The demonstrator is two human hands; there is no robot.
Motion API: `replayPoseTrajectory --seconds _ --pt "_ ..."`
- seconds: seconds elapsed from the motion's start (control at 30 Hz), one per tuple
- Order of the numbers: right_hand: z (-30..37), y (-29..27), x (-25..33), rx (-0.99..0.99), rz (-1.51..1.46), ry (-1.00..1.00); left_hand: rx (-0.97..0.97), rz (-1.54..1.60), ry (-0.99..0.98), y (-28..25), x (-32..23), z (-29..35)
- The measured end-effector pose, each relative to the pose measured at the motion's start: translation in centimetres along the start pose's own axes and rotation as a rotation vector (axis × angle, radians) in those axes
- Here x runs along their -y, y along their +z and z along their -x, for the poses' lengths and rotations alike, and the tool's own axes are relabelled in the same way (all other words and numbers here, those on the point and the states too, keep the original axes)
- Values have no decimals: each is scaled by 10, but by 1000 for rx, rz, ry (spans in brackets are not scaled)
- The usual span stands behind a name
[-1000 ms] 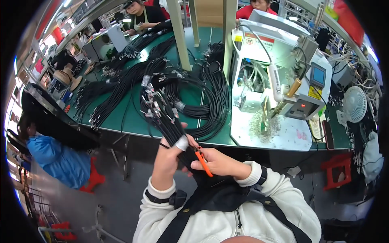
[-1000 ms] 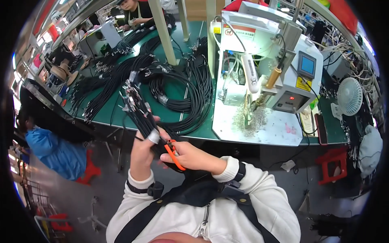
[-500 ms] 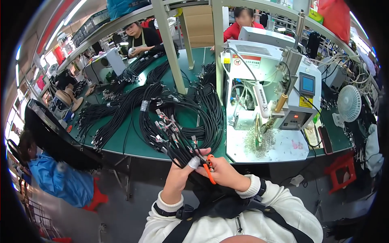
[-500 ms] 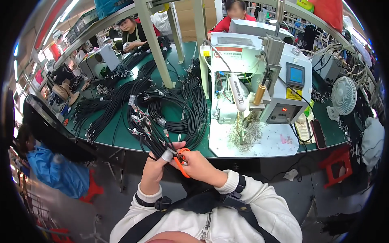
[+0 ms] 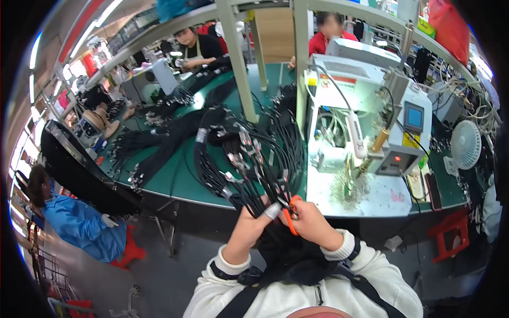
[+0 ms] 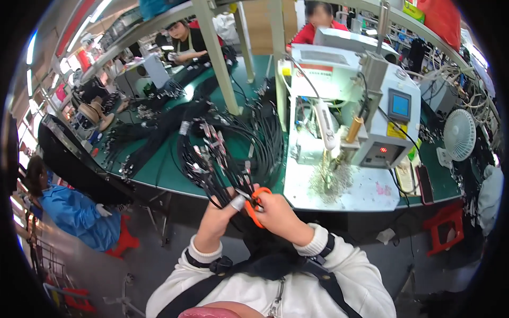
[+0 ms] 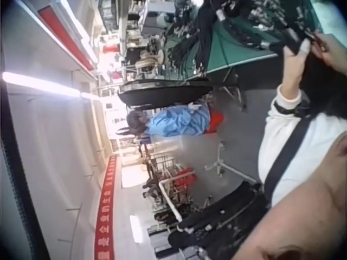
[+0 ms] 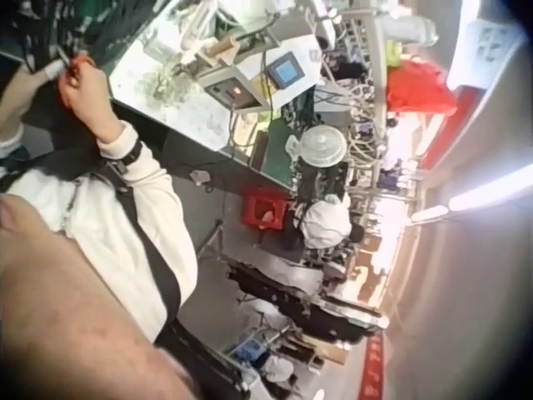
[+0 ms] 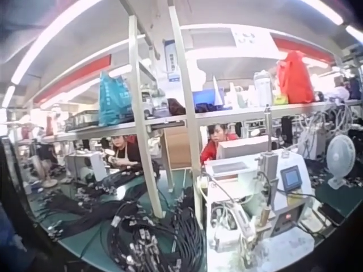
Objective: The person picks up a bundle of cables, separates the individual wires by hand, and uses shears to trim the ends of each wire.
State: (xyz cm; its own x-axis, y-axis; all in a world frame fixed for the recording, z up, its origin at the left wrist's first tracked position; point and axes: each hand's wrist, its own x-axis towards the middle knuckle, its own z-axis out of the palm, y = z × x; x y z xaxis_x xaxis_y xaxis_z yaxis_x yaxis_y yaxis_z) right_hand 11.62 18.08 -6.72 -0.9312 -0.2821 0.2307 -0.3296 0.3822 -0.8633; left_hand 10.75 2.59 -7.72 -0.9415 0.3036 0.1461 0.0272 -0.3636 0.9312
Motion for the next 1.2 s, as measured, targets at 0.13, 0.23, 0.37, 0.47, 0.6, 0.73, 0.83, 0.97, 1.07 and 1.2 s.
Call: replayPoseTrajectory --seconds 0.13,0.23,0.37,0.47,0.6,0.73,0.83,0.97,1.07,1.2 --pt "3 4 -4 -8 -39 -27 -35 150 -92 13 4 2" --pt "2 5 -5 -114 28 -141 -65 -19 -39 0 7 0" --pt "1 -1 -7 -172 173 -176 -202 -30 14 -1 3 3" --pt "0 -8 -4 -29 -318 11 -343 177 -36 -7 -24 -3" --pt "5 -34 -1 326 -408 143 -487 335 280 -99 -71 15" --pt "7 -33 12 495 -430 182 -924 36 652 -184 -112 59" --pt "6 -12 -4 466 -495 166 -1075 -112 652 -172 -119 64" --pt "1 11 -15 327 -587 199 -566 -339 212 -90 -76 39" --pt "-1 14 -18 230 -616 227 49 -292 -14 -50 -18 17" --pt "-1 15 -14 168 -568 249 37 116 -138 -4 14 9"
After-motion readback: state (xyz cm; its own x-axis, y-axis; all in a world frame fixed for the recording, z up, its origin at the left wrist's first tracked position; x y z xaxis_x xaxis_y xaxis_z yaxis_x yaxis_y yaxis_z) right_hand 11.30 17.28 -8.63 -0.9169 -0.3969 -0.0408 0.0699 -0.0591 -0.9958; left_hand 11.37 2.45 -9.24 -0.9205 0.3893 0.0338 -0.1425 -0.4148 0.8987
